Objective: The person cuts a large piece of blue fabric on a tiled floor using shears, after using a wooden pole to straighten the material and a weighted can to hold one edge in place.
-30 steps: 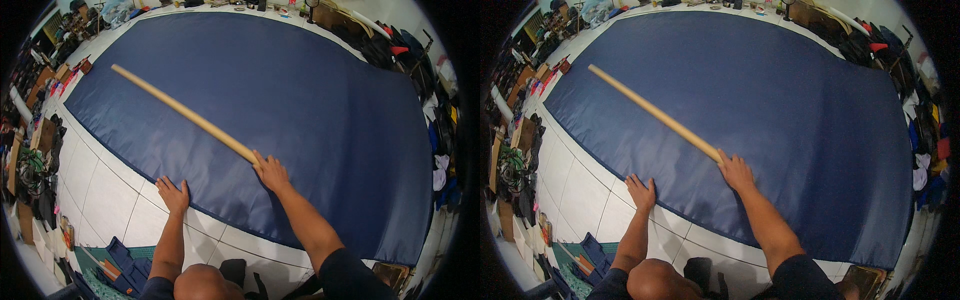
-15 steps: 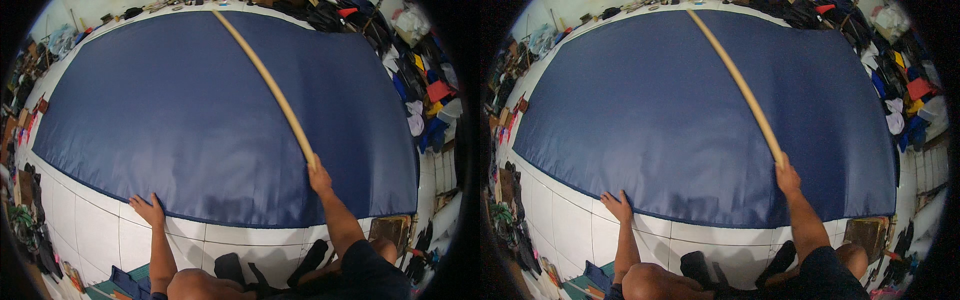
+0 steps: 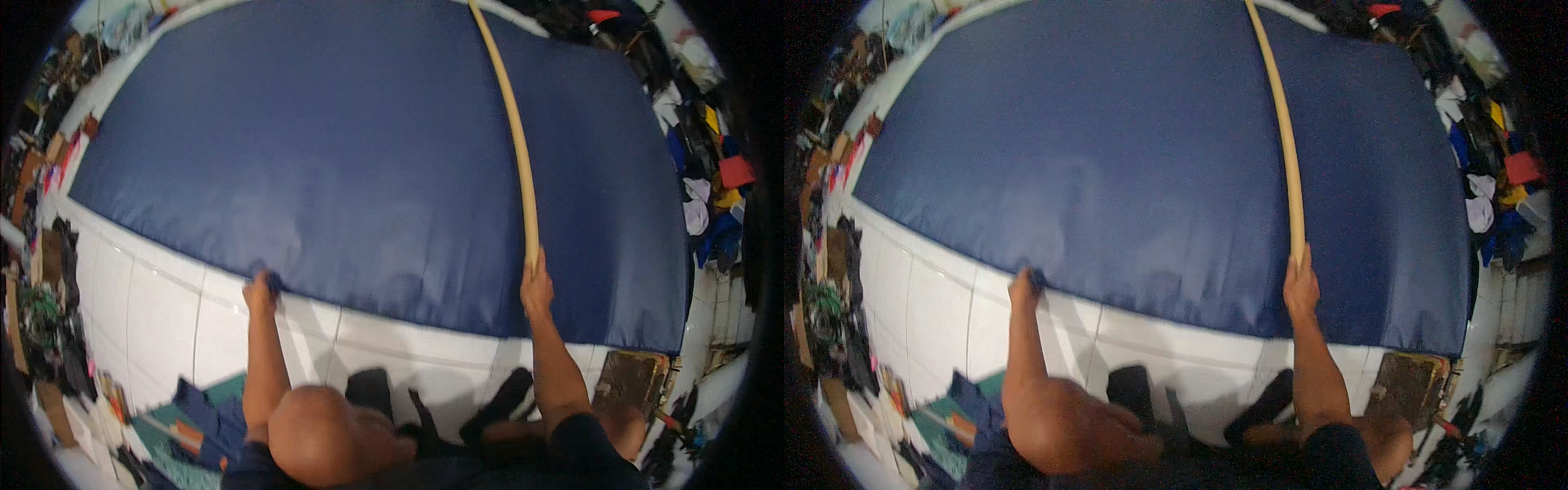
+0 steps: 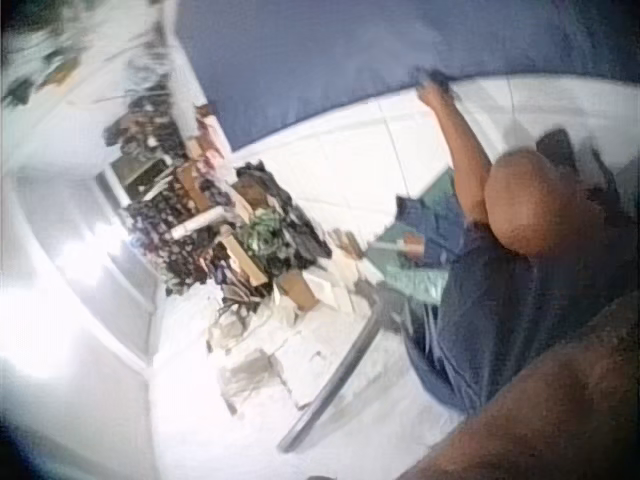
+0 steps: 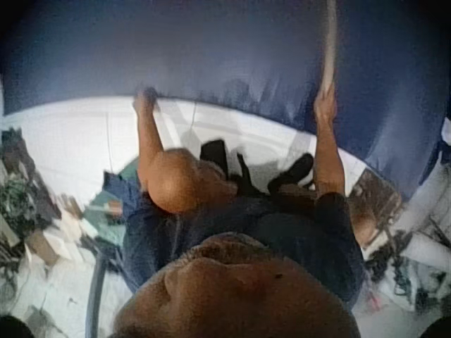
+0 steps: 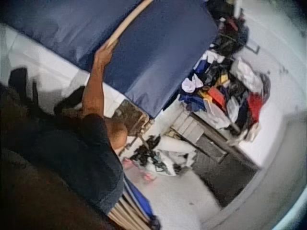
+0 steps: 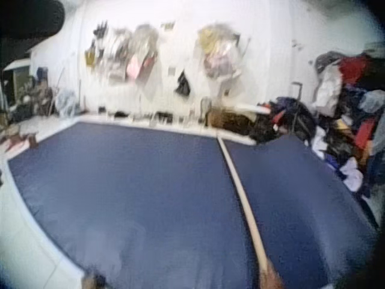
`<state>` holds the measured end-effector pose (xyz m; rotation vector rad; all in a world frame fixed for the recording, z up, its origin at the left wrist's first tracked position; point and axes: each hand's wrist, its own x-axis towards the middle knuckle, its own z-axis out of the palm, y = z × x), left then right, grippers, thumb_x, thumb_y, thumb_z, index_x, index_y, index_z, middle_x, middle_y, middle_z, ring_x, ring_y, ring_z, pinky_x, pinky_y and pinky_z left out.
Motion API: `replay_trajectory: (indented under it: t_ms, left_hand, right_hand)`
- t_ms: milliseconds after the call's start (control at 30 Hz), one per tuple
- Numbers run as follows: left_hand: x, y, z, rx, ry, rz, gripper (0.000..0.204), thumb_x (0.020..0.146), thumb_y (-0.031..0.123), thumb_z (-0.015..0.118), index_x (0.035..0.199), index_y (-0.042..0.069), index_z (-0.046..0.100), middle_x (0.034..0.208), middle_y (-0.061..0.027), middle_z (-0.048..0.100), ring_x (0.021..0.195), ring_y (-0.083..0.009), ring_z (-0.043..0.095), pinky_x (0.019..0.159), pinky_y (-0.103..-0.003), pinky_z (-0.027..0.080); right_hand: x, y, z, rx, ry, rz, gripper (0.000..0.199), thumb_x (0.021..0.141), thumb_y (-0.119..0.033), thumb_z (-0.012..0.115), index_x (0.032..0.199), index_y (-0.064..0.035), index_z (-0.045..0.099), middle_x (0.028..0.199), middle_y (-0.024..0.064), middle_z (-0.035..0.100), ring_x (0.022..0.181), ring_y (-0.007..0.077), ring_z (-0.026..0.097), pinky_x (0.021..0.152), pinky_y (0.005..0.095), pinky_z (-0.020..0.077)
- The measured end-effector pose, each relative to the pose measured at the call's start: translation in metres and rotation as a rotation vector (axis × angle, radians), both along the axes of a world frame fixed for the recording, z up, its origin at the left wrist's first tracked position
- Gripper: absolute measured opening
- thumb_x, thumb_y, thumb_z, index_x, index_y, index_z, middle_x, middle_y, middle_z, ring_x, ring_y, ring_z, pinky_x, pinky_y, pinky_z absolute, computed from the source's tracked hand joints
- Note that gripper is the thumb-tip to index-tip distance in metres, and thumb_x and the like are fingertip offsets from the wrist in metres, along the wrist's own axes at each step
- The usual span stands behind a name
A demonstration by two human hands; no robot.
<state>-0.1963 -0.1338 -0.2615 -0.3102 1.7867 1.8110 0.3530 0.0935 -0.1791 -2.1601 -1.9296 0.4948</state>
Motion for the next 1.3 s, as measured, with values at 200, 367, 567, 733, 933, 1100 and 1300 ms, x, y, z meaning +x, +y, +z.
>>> replay_trajectory:
  t_ms: [200,367,567,733,933,1100,1300]
  left_hand:
    - [-0.009,-0.009,0.016,-0.194,-0.054,-0.041,0.022,0.078,0.014,0.076,0.085,0.001,0.06,0.075,-0.0066,0.058,0.056,-0.0169,0.052,0.045,-0.031,0.04]
    - [-0.013,-0.003,0.004,-0.024,-0.231,0.022,0.023,0.08,0.014,0.074,0.093,-0.001,0.062,0.083,-0.0093,0.064,0.069,-0.0211,0.061,0.054,-0.034,0.047]
    - [-0.014,-0.005,0.003,0.019,-0.166,-0.009,0.033,0.082,0.012,0.071,0.11,-0.002,0.06,0.099,-0.0115,0.066,0.081,-0.0245,0.066,0.066,-0.037,0.054]
    - [-0.005,-0.006,0.017,0.262,-0.375,0.003,0.038,0.085,0.012,0.067,0.119,-0.001,0.056,0.114,-0.0152,0.063,0.104,-0.0291,0.062,0.092,-0.045,0.051]
    - [-0.005,0.002,0.024,0.345,-0.388,-0.015,0.039,0.087,0.009,0.063,0.123,-0.005,0.054,0.124,-0.0183,0.06,0.114,-0.0334,0.059,0.103,-0.05,0.046]
    - [0.025,0.023,0.041,0.111,-0.144,0.066,0.049,0.087,0.007,0.065,0.13,-0.01,0.047,0.127,-0.0224,0.057,0.115,-0.0359,0.058,0.102,-0.048,0.046]
    - [0.03,0.012,0.02,-0.092,0.086,0.101,0.056,0.084,0.014,0.074,0.126,-0.013,0.047,0.126,-0.0247,0.057,0.113,-0.0343,0.06,0.098,-0.039,0.047]
  right_hand:
    - [-0.034,-0.017,0.0,0.175,-0.18,0.381,0.061,0.097,-0.04,0.055,0.151,-0.0174,0.035,0.099,0.0215,0.064,0.09,0.0393,0.062,0.081,0.0498,0.0482]
    - [-0.067,-0.026,-0.009,0.217,-0.304,0.679,0.064,0.09,-0.034,0.067,0.148,-0.0214,0.042,0.098,0.0129,0.061,0.091,0.0303,0.057,0.078,0.0441,0.0447]
    - [-0.106,-0.057,-0.011,0.136,-0.203,0.732,0.06,0.091,-0.031,0.065,0.147,-0.0277,0.044,0.099,0.0106,0.056,0.09,0.0284,0.054,0.083,0.0417,0.0446]
    - [-0.117,-0.061,-0.007,0.063,-0.082,0.753,0.06,0.091,-0.032,0.065,0.147,-0.0263,0.044,0.102,0.0125,0.056,0.095,0.0304,0.055,0.086,0.0437,0.046]
    - [-0.125,-0.06,-0.005,0.03,-0.028,0.751,0.058,0.092,-0.026,0.066,0.145,-0.0165,0.045,0.1,0.0153,0.054,0.094,0.0325,0.054,0.087,0.0445,0.0452]
    - [-0.12,-0.058,-0.004,0.043,-0.033,0.754,0.056,0.092,-0.027,0.065,0.143,-0.0128,0.047,0.104,0.0158,0.055,0.095,0.0333,0.055,0.086,0.0445,0.045]
    - [-0.12,-0.06,-0.01,0.082,-0.025,0.767,0.056,0.091,-0.028,0.066,0.141,-0.0118,0.047,0.104,0.0167,0.055,0.096,0.0348,0.055,0.086,0.0453,0.0449]
